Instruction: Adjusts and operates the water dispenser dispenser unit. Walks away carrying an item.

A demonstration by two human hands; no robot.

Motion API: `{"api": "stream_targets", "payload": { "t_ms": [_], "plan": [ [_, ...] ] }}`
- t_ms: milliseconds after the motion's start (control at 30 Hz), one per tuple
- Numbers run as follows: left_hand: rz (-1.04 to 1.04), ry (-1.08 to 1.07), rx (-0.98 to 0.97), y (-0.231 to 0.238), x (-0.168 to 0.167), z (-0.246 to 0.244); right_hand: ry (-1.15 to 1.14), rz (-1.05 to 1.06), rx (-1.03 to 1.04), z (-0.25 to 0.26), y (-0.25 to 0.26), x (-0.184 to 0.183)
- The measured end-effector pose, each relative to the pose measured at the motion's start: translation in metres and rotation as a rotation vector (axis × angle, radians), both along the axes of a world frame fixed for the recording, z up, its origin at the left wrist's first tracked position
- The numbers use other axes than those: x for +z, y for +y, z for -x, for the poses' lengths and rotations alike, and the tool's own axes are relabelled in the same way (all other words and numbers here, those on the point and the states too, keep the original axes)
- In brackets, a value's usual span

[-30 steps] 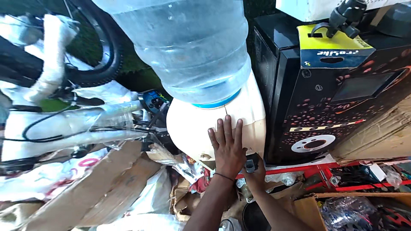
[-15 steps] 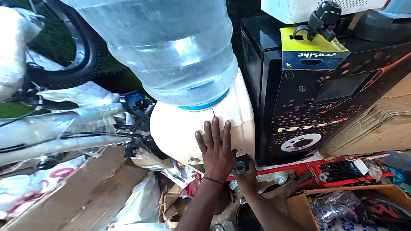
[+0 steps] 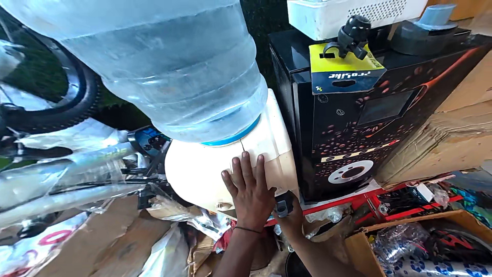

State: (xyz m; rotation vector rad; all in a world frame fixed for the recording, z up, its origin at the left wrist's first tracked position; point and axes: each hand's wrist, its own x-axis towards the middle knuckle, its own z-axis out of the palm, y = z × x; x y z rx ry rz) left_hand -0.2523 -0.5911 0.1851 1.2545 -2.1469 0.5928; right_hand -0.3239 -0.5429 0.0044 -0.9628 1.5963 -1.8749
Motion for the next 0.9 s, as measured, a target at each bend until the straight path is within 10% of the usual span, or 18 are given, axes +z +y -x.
{"api": "stream_targets", "payload": {
  "t_ms": [900],
  "plan": [
    [-0.013, -0.021, 0.015, 0.0032, 0.0026, 0.0006, -0.012, -0.005, 0.014, 0.0005, -0.0004, -0.0027]
  ]
}}
